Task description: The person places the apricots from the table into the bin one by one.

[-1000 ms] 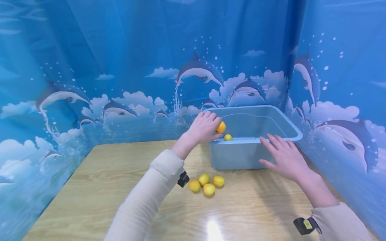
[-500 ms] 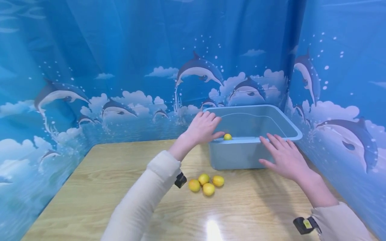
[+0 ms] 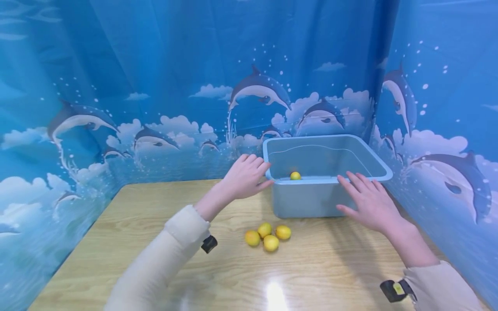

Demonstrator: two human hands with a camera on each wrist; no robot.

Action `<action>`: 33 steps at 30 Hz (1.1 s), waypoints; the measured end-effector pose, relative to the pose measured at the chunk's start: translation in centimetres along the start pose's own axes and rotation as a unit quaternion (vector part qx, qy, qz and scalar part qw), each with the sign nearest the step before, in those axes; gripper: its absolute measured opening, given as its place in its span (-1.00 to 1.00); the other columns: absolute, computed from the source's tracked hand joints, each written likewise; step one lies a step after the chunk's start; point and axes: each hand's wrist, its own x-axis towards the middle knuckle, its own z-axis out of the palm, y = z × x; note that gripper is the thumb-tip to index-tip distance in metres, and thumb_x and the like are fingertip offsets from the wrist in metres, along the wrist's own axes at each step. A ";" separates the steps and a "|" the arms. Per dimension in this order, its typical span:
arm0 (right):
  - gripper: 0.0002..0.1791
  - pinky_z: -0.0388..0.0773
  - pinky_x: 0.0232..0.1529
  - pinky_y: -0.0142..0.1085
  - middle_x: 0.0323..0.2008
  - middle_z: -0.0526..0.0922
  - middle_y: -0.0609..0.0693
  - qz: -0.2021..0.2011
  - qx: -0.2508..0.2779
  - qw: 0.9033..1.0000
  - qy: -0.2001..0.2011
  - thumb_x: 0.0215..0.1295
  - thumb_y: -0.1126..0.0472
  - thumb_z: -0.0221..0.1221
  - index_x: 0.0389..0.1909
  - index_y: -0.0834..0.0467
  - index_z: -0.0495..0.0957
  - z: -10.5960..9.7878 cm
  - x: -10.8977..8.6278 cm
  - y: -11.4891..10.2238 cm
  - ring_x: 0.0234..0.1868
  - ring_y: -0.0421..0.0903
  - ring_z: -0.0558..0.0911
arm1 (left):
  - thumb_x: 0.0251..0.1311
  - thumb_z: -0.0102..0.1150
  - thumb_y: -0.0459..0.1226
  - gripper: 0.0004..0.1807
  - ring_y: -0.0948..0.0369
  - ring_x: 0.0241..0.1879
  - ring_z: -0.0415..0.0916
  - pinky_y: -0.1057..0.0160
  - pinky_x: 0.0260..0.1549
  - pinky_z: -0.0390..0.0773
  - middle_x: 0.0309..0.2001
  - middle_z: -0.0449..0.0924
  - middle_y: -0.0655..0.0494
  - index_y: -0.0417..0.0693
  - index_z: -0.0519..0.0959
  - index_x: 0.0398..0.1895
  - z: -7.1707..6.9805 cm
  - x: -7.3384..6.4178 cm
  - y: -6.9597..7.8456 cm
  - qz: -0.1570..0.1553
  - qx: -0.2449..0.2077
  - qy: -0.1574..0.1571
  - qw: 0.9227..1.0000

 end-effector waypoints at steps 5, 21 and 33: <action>-0.10 0.09 0.08 0.21 0.25 0.19 0.37 -0.001 0.000 1.000 0.000 0.15 -0.12 0.20 0.39 0.21 0.05 0.2 0.0 0.1 0.22 0.33 0.19 | 0.25 -0.07 0.15 -0.57 0.19 -0.25 0.37 0.21 -0.16 0.33 -0.30 0.50 0.18 0.02 0.50 -0.18 0.5 -2.2 -0.2 0.021 0.003 0.011 1.000; -0.10 0.08 0.09 0.21 0.26 0.18 0.37 -0.006 0.000 1.000 0.002 0.16 -0.11 0.20 0.40 0.21 0.04 0.1 0.1 0.2 0.22 0.35 0.19 | 0.21 -0.06 0.18 -0.55 0.16 -0.22 0.42 0.15 -0.11 0.36 -0.31 0.49 0.13 0.00 0.48 -0.25 4.3 -6.9 0.8 0.074 0.051 -0.018 0.996; -0.10 0.07 0.09 0.22 0.26 0.18 0.37 0.000 -0.002 1.000 -0.004 0.16 -0.11 0.19 0.40 0.21 0.03 0.2 0.1 0.1 0.22 0.34 0.18 | 0.22 -0.21 0.27 -0.47 0.20 -0.22 0.39 0.17 -0.07 0.36 -0.28 0.46 0.18 0.06 0.45 -0.16 7.4 -9.5 2.9 0.128 0.061 -0.097 0.985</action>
